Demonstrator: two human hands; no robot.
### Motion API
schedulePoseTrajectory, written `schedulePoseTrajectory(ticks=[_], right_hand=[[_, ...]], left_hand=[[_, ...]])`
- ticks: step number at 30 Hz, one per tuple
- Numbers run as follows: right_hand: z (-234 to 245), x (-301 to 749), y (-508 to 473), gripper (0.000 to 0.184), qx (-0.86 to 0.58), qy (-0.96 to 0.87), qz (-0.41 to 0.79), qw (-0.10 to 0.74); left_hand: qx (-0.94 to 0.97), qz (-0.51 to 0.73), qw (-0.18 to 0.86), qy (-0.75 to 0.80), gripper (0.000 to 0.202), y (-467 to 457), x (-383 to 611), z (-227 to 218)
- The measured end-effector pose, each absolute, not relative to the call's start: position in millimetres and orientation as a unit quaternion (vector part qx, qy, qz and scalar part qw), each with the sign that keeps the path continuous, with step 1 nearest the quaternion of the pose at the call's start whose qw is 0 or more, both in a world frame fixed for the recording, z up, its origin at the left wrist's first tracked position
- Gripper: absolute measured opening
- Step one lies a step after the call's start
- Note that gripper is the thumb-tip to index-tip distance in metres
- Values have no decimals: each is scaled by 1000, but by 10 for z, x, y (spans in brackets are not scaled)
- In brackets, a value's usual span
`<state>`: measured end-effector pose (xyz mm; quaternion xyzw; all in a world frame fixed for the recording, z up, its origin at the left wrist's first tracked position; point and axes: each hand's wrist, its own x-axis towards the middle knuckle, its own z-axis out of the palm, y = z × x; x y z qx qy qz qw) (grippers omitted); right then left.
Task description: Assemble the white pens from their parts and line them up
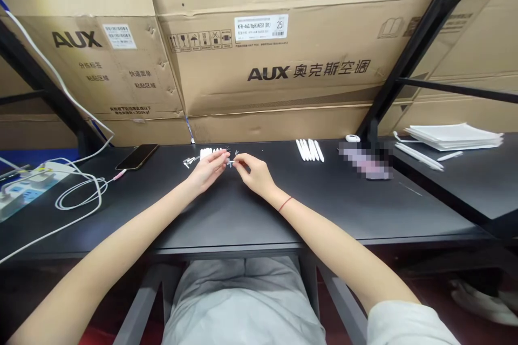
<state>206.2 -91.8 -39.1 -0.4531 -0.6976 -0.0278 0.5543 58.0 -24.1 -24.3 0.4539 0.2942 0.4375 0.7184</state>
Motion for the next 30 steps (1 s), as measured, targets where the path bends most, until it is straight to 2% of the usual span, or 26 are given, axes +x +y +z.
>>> schedulePoseTrajectory(ticks=[14,21,30], right_hand=[[-386,2060,-940,17,-459,-674,-30,578],[-405,2078,-923,17,-455,-671,-31,585],[-332,2078,-965,18,-443,-689,-22,573]], left_hand=[[453,397,734,313,6,-338,597,-190],[550,347,679,340,23,-367,584,-234],[607,354,657,272,27,-359,555,-201]])
